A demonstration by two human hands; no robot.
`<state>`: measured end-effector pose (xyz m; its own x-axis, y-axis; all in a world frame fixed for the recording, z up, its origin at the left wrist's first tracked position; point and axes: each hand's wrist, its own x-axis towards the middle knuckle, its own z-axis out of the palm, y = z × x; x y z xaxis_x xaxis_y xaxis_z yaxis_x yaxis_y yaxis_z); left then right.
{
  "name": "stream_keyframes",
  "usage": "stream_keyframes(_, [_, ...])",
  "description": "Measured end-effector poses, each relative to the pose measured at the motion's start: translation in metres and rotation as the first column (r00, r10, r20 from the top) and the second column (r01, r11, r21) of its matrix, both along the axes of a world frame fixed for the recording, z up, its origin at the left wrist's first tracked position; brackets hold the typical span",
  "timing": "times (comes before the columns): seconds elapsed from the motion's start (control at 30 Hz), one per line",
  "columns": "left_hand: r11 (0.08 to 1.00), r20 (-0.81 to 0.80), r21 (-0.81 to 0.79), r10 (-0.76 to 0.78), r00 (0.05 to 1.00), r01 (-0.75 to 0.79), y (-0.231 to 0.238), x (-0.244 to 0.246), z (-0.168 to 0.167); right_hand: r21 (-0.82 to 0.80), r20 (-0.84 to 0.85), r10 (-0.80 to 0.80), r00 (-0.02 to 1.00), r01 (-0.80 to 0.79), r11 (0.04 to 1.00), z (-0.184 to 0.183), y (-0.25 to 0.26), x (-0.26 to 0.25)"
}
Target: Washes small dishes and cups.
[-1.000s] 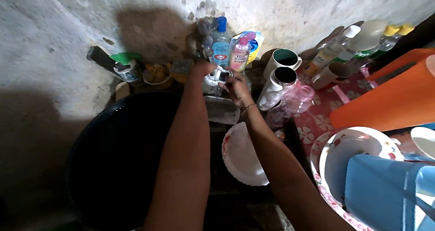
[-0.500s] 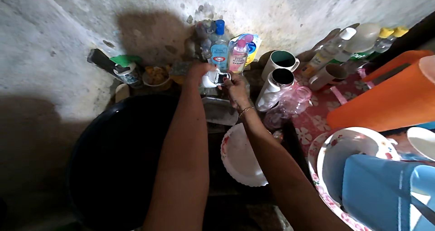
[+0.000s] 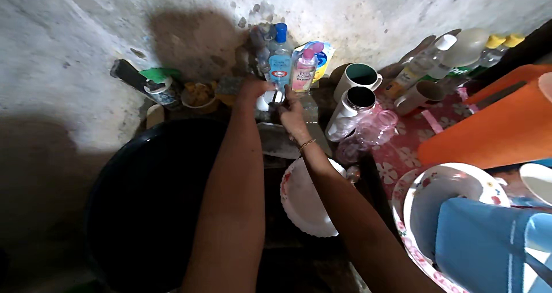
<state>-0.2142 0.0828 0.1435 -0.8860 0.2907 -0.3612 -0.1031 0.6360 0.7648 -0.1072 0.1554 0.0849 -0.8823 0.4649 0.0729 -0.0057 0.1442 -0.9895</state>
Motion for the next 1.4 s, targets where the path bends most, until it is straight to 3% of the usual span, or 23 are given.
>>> stream_keyframes(0.2, [0.998,0.007,0.030,-0.057,0.998,0.057,-0.001,0.000,-0.005,0.255,0.119,0.047,0.992,-0.077,0.964,0.020,-0.013,0.001])
stream_keyframes(0.4, [0.988,0.130,0.147,-0.072,0.989,0.053,0.002,-0.001,-0.003,0.304,0.089,-0.002,0.996,-0.025,0.952,0.011,0.017,-0.002])
stream_keyframes(0.53, [0.988,0.070,0.099,-0.123,0.990,0.116,0.000,0.001,-0.003,0.187,-0.044,-0.014,0.999,0.022,0.982,-0.010,0.032,-0.003])
stream_keyframes(0.63, [0.993,0.025,0.081,-0.086,0.996,0.084,-0.001,-0.001,-0.005,0.144,-0.043,-0.012,0.999,0.018,0.989,-0.013,0.026,-0.004])
stream_keyframes(0.73, [0.997,-0.037,0.062,-0.035,0.999,0.037,-0.003,-0.002,-0.003,-0.087,-0.089,0.002,0.996,-0.010,0.996,-0.016,0.018,-0.006])
stream_keyframes(0.83, [0.995,-0.074,0.103,0.017,0.997,-0.010,-0.003,-0.001,-0.003,-0.488,-0.072,-0.025,0.997,-0.014,0.872,-0.017,0.014,-0.007])
stream_keyframes(0.93, [0.996,-0.067,0.081,0.039,0.997,-0.033,-0.001,0.002,0.001,-0.693,0.016,-0.048,0.999,0.046,0.719,-0.019,0.016,-0.009])
stream_keyframes(1.03, [0.990,-0.023,0.141,0.002,1.000,0.002,-0.001,-0.002,-0.004,-0.784,0.044,-0.094,0.995,0.092,0.614,-0.026,0.014,-0.013])
stream_keyframes(1.17, [0.967,0.036,0.190,-0.179,0.983,0.170,-0.002,-0.003,-0.005,-0.836,0.113,-0.161,0.980,0.182,0.517,-0.026,0.012,-0.014])
stream_keyframes(1.3, [0.985,0.017,0.150,-0.087,0.996,0.083,-0.003,-0.002,-0.006,-0.791,0.244,-0.054,0.968,0.232,0.566,-0.028,0.013,-0.010])
stream_keyframes(1.4, [0.994,-0.030,0.103,-0.030,0.999,0.033,-0.001,-0.003,-0.005,-0.720,0.169,0.001,0.986,0.123,0.683,-0.032,0.011,-0.009])
